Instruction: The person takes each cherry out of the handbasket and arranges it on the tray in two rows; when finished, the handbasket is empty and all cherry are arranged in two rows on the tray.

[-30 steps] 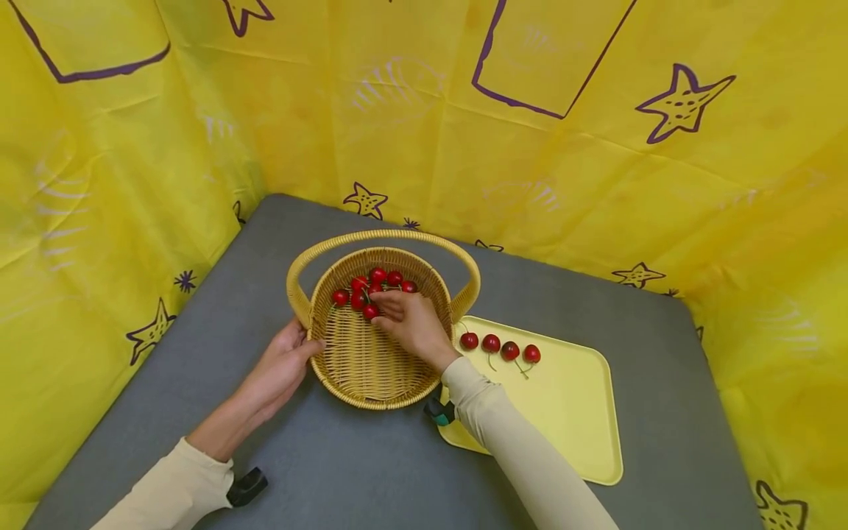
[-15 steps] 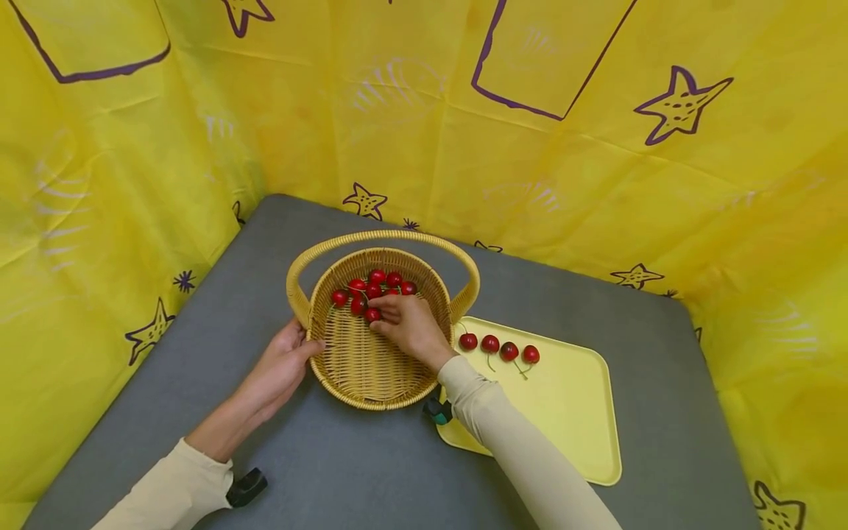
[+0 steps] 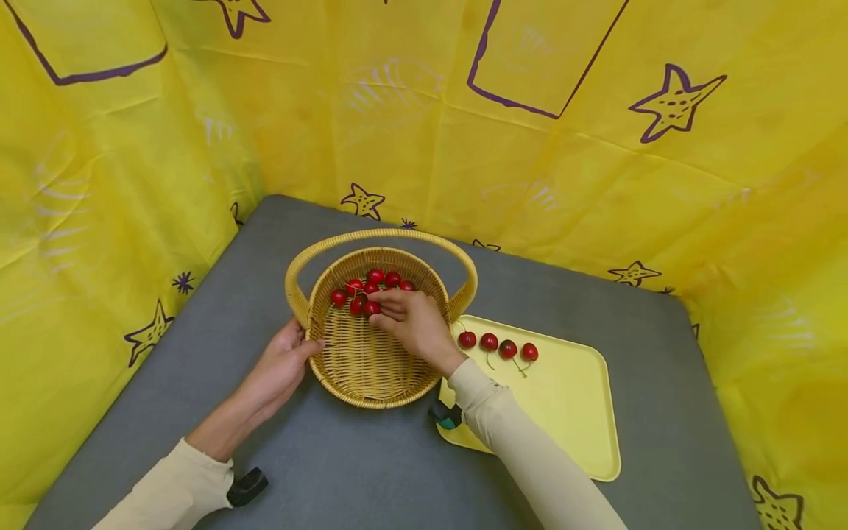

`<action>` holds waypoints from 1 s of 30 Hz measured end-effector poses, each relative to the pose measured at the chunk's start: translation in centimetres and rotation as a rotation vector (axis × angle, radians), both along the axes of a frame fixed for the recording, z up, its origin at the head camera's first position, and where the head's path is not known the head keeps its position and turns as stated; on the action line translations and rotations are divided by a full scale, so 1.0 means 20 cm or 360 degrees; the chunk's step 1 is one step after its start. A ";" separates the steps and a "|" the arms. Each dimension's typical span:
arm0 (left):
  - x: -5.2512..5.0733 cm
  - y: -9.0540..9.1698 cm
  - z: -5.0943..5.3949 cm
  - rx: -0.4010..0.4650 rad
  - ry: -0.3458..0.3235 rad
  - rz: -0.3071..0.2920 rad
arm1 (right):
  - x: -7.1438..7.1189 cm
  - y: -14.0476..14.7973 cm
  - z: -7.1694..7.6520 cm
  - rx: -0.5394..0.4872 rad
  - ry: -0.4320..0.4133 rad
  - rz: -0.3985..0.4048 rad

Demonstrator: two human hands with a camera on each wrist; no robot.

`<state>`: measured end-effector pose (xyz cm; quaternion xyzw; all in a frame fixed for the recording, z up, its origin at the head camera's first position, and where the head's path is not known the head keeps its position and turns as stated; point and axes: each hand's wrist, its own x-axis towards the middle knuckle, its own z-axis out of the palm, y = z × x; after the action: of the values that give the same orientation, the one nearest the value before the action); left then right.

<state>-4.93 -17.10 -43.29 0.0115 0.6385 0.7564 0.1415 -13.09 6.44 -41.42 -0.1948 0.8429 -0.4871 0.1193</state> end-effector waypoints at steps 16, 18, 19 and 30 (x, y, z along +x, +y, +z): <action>0.00 0.01 0.00 0.0009 -0.0019 0.0010 | 0.29 0.35 0.28 -0.0645 -0.0074 0.0074; 0.01 0.01 -0.01 0.0009 -0.0021 0.0007 | 0.33 0.42 0.28 -0.0678 -0.0081 0.0080; 0.01 0.01 -0.01 0.0011 -0.0019 0.0005 | 0.34 0.46 0.29 -0.0689 -0.0088 0.0076; 0.00 0.00 0.00 0.0035 -0.0013 -0.0009 | 0.43 0.97 0.19 -0.0498 0.0037 -0.0389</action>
<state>-4.88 -17.18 -43.36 0.0118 0.6296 0.7630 0.1460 -4.40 25.81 -37.62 -0.1127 0.7756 -0.6208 0.0179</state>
